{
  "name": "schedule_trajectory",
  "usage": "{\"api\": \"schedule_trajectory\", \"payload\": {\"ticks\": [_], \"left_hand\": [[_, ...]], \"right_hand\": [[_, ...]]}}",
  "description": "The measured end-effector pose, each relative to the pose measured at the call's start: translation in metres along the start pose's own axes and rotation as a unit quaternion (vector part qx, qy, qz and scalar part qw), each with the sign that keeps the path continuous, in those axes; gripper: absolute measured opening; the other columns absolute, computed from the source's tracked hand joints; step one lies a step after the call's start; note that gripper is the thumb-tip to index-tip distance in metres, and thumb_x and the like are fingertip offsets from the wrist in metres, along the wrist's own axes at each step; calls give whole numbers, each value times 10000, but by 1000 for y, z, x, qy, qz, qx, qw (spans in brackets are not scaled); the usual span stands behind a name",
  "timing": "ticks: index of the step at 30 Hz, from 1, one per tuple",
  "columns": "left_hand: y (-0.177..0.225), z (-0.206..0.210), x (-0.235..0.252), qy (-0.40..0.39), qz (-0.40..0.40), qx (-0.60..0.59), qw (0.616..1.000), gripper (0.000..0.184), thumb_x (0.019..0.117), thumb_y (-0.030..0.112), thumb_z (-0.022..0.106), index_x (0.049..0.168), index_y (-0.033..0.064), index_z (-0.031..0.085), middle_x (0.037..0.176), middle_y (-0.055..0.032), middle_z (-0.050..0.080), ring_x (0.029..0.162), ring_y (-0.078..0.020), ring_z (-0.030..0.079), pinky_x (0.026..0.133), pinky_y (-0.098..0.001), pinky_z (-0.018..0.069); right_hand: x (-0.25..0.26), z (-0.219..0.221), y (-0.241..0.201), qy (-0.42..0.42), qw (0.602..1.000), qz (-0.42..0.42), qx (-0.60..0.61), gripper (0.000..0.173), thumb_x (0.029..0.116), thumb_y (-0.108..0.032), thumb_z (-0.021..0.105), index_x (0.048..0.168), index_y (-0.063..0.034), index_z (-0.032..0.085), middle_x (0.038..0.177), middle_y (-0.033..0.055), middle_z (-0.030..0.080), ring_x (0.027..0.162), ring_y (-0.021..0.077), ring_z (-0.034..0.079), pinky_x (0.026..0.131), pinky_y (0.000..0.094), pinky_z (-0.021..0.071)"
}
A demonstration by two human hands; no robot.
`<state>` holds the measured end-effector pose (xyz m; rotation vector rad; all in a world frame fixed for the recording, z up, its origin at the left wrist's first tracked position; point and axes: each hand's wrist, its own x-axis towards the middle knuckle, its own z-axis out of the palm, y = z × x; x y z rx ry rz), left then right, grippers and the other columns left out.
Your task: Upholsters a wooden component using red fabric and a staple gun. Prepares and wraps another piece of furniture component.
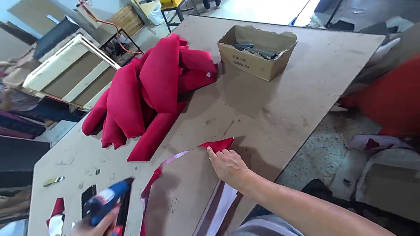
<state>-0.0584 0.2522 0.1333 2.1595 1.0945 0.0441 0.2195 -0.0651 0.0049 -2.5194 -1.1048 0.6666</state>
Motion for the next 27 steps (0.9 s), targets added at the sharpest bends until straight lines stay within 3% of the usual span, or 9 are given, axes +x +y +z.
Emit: {"api": "schedule_trajectory", "payload": {"ticks": [2,4,6,10,16,20,23,25,27], "left_hand": [[79,13,27,-49,175,179,967,482,854,509,749,1038,63,733,818,-41,747,701,-159,733,666,-441,636],[148,50,57,-99,308,291,901,391,798,542,722,838,154,739,695,4,699,661,-142,705,607,-447,596],[197,88,87,-189,370,329,848,324,803,504,740,760,185,713,631,36,645,626,-113,660,581,-414,544],[243,138,129,-330,301,396,802,248,843,460,765,718,258,697,592,108,605,554,-35,571,534,-325,470],[266,156,153,-401,224,433,776,228,845,466,763,747,263,724,610,97,620,555,-38,573,543,-309,479],[263,162,164,-430,178,408,785,242,843,419,788,770,196,731,622,33,652,547,-89,616,551,-325,534],[246,145,162,-418,170,343,824,210,846,392,768,776,196,735,622,25,666,534,-95,627,535,-323,543],[217,117,148,-339,162,285,882,238,850,445,726,818,209,740,648,38,678,565,-98,645,562,-346,560],[173,83,125,-226,122,251,933,333,867,499,709,962,181,740,719,-4,703,619,-158,680,607,-429,594]], "right_hand": [[0,0,0,9,1000,-7,-3,499,1083,-177,383,1579,-128,392,1066,148,710,1057,338,685,929,489,536],[-2,5,1,29,999,-17,-7,503,1059,-143,434,1561,-103,423,1031,145,714,1013,336,693,886,483,547],[-2,8,1,57,998,-26,-4,496,1039,-128,470,1533,-81,462,993,142,720,977,333,702,856,482,557],[-2,17,5,124,991,-42,-1,441,1014,-128,519,1448,-67,565,902,114,716,886,304,714,782,454,579],[-2,26,10,201,978,-54,-19,415,951,-80,546,1356,-65,635,806,70,686,781,259,702,694,404,583],[-1,27,12,187,981,-56,-13,386,987,-103,510,1350,-75,641,843,72,708,821,258,716,721,409,590],[1,29,14,195,978,-65,-25,385,1001,-142,510,1360,-96,643,814,56,696,794,246,707,703,395,587],[1,29,14,201,977,-69,-28,384,1002,-156,523,1363,-114,648,812,48,702,791,241,711,699,397,589],[1,29,17,198,977,-78,-20,393,996,-149,525,1372,-128,640,829,50,707,806,246,713,707,408,590]]}}
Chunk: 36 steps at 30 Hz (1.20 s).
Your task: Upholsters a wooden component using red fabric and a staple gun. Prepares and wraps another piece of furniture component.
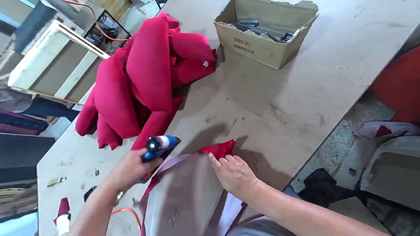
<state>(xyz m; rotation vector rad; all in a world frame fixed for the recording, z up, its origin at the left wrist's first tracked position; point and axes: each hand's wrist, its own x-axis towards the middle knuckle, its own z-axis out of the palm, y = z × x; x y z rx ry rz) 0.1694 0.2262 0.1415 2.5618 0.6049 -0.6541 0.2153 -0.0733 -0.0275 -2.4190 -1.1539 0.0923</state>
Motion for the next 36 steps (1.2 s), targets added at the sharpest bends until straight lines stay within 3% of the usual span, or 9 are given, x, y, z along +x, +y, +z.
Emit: {"api": "schedule_trajectory", "payload": {"ticks": [4,10,14,17,20,23,27,29,36], "left_hand": [[-84,42,-90,135,-104,38,985,609,926,404,695,1442,109,564,1033,-182,722,890,-345,710,811,-618,560],[-178,180,-154,252,-258,27,932,639,953,338,707,1503,71,519,1321,-275,627,1184,-451,637,1011,-635,497],[-95,205,-174,328,-121,27,936,823,871,588,707,1467,42,547,1510,-253,493,1388,-440,485,1115,-625,422],[-4,215,-145,257,-17,67,964,1148,667,810,748,1550,133,463,1636,-163,366,1521,-365,327,1216,-618,302],[12,236,-113,219,-10,117,969,1285,581,713,828,1614,123,341,1688,-160,254,1558,-392,215,1211,-689,200],[9,233,-106,230,5,128,965,1290,500,602,871,1582,84,396,1654,-176,327,1515,-404,322,1172,-678,306],[17,174,-99,-3,-38,106,994,1329,608,602,862,1640,72,214,1716,-163,139,1563,-410,180,1218,-658,210],[15,142,-84,-78,-35,94,992,1307,633,634,829,1639,70,213,1716,-157,143,1563,-397,184,1216,-643,227],[20,57,-28,-287,-11,125,950,1276,688,741,761,1640,88,218,1704,-148,200,1536,-369,282,1153,-589,372]], "right_hand": [[2,-12,-5,-12,1000,-11,12,376,1034,-226,502,1368,-143,653,876,66,740,847,256,735,738,426,601],[39,-21,-70,-84,982,-157,67,310,1028,-229,496,1233,-117,700,1027,91,742,1017,269,716,887,465,583],[110,7,-93,-106,984,-131,59,300,1027,-259,506,1192,-125,717,1158,108,708,1137,297,662,925,515,553],[141,39,-87,-131,985,-115,17,405,1062,-361,472,1332,-123,658,1309,133,650,1269,331,584,1026,572,484],[139,40,-82,-184,974,-132,-24,522,1098,-423,339,1482,-132,540,1525,108,523,1469,301,424,1190,608,320],[135,32,-76,-220,968,-118,-35,583,1103,-473,260,1535,-147,475,1584,85,469,1522,293,351,1223,645,236],[138,40,-65,-181,977,-111,10,489,1096,-383,367,1498,-151,523,1529,58,521,1466,250,433,1207,546,341],[149,36,-56,-182,979,-88,39,417,1078,-303,450,1431,-125,583,1442,91,580,1365,283,527,1098,516,463],[199,6,-52,-406,913,-43,20,325,1036,-308,545,1181,-55,689,1177,152,691,1115,330,679,904,544,571]]}}
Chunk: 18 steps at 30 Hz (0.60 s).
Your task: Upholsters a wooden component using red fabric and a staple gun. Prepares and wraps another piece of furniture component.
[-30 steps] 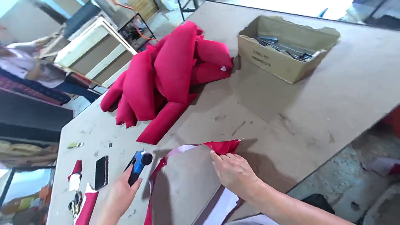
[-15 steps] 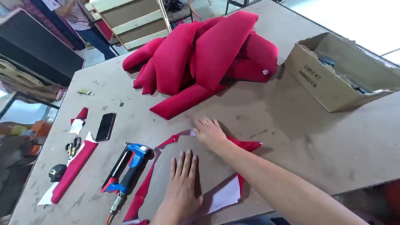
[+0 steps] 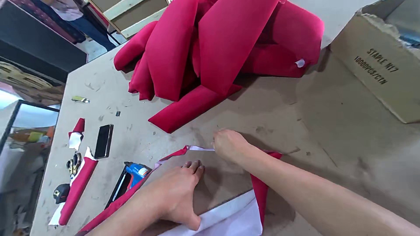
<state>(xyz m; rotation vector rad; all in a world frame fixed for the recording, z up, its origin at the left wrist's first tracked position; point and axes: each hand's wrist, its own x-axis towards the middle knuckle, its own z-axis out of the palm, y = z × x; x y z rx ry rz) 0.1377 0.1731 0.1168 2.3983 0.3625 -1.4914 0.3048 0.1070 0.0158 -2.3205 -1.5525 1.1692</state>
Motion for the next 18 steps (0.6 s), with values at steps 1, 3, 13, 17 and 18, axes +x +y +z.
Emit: {"api": "schedule_trajectory", "payload": {"ticks": [1,3,13,17,18], "left_hand": [[-1,-10,1,-16,4,6,1000,1269,690,744,759,1637,85,229,1701,-148,214,1531,-367,298,1147,-584,384],[-4,-27,4,-46,14,9,999,1245,702,738,762,1634,91,248,1696,-136,237,1524,-353,319,1150,-574,386],[-16,-62,14,-112,54,-11,992,1204,715,703,785,1624,89,289,1673,-129,300,1487,-346,384,1141,-560,391],[-5,-19,4,-33,45,-53,997,1257,710,662,799,1645,77,194,1721,-119,153,1562,-379,204,1202,-584,303],[1,-4,-1,-7,45,-70,997,1248,717,652,800,1645,77,195,1719,-126,155,1562,-390,200,1200,-584,308]], "right_hand": [[1,-6,-3,-23,1000,-8,-11,299,1029,-279,550,1150,-40,680,1130,159,697,1074,339,691,871,554,575],[3,-18,-9,-70,997,-29,-28,209,994,-175,580,1088,-14,674,1077,174,699,1030,353,698,829,568,576],[15,-37,-8,-155,984,-77,-45,172,972,-155,616,987,3,684,1045,192,694,1016,369,689,811,588,559],[3,-18,-4,-96,993,-67,-35,215,982,-166,603,1107,-9,680,1054,187,698,1013,374,695,814,589,565],[-2,-10,-2,-81,994,-69,-36,241,994,-176,584,1152,-14,668,1072,185,696,1025,372,695,822,582,569]]}}
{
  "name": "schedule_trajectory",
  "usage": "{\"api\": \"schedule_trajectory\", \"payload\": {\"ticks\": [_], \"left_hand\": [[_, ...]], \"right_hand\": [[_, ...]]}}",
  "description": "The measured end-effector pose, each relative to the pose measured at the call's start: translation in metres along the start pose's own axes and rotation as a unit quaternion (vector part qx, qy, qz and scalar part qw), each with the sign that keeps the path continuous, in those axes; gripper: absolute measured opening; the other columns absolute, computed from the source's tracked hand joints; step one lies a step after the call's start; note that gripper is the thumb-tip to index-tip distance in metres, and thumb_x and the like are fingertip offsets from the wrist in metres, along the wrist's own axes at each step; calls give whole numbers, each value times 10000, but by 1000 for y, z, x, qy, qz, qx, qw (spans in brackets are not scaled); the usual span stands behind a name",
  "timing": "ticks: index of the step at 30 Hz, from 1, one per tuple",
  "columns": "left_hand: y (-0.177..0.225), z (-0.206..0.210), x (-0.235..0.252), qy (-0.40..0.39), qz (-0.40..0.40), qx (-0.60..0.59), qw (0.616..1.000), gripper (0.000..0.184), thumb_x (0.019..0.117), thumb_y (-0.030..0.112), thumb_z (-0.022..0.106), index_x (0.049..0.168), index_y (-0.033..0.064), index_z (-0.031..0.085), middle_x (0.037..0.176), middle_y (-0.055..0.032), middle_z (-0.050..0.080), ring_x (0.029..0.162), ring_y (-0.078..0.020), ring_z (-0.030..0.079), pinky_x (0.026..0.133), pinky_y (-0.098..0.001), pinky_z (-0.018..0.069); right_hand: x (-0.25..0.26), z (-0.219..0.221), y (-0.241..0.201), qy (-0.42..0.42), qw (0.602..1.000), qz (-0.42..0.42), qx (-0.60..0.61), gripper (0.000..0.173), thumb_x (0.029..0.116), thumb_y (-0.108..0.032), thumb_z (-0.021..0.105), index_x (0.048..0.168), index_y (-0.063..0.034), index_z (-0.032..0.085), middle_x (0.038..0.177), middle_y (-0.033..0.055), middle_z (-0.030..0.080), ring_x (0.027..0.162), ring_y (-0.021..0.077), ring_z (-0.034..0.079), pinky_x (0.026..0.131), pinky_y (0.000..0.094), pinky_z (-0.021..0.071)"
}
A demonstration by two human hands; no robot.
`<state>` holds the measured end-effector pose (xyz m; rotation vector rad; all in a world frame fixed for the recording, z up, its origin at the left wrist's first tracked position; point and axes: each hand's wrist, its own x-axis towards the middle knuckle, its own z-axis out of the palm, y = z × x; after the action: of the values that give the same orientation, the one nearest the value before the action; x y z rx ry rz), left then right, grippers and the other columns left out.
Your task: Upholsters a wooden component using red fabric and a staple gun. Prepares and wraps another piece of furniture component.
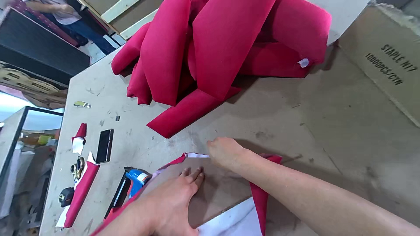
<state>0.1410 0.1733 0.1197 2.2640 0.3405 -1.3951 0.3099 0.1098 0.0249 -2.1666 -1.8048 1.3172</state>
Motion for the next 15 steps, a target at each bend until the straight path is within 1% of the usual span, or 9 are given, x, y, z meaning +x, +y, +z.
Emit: {"api": "schedule_trajectory", "payload": {"ticks": [2,3,5,6,7,9,11,13,15], "left_hand": [[13,41,-6,74,9,-23,997,1225,715,665,797,1630,64,249,1707,-145,196,1548,-417,230,1200,-596,310],[21,67,-7,125,9,-29,992,1224,696,669,800,1617,50,284,1702,-156,209,1544,-433,231,1216,-605,277],[38,122,-1,254,-10,-15,967,1235,627,639,832,1584,18,358,1685,-177,245,1527,-483,239,1216,-631,257],[44,149,6,317,-22,-9,948,1239,592,597,858,1571,7,380,1679,-185,257,1518,-510,236,1209,-653,257],[48,174,15,376,-28,0,926,1235,564,554,872,1558,-7,399,1669,-200,275,1506,-538,238,1195,-679,261],[53,210,30,462,-35,26,886,1242,519,511,894,1534,-32,428,1643,-238,311,1482,-575,256,1174,-706,278],[55,226,36,500,-42,43,864,1281,497,530,896,1549,-15,410,1645,-228,317,1497,-534,268,1183,-687,276],[52,231,38,511,-43,57,856,1275,562,636,837,1582,30,370,1666,-192,292,1533,-422,274,1210,-663,246],[46,229,39,523,-43,80,848,1264,606,776,744,1598,88,366,1675,-177,280,1544,-381,268,1207,-674,232]], "right_hand": [[-10,14,6,6,1000,4,0,287,1030,-222,544,1225,-38,645,1147,179,683,1093,365,677,877,570,565],[-17,23,12,15,1000,4,-3,302,1038,-257,539,1234,-58,651,1170,161,676,1118,349,667,898,554,564],[-33,39,21,36,999,-4,-18,337,1063,-336,505,1220,-84,664,1194,127,667,1168,317,640,942,514,550],[-40,45,23,37,999,-12,-25,375,1084,-365,454,1209,-83,667,1188,123,667,1175,311,636,952,507,543],[-46,49,23,33,999,-21,-25,421,1101,-391,398,1189,-85,674,1161,118,676,1152,304,648,942,507,545],[-52,53,20,19,999,-27,-10,490,1108,-456,344,1100,-100,681,1036,102,692,1022,282,688,857,511,564],[-44,49,15,-9,1000,-11,4,534,1079,-541,390,1070,-103,696,982,105,699,966,285,692,834,529,562],[-28,41,8,-29,999,4,-14,556,1020,-583,521,1055,-64,719,1003,140,705,990,321,690,848,570,557],[-19,34,-6,-46,997,7,-67,442,1017,-447,596,974,-22,711,1034,183,694,1013,363,681,829,602,551]]}}
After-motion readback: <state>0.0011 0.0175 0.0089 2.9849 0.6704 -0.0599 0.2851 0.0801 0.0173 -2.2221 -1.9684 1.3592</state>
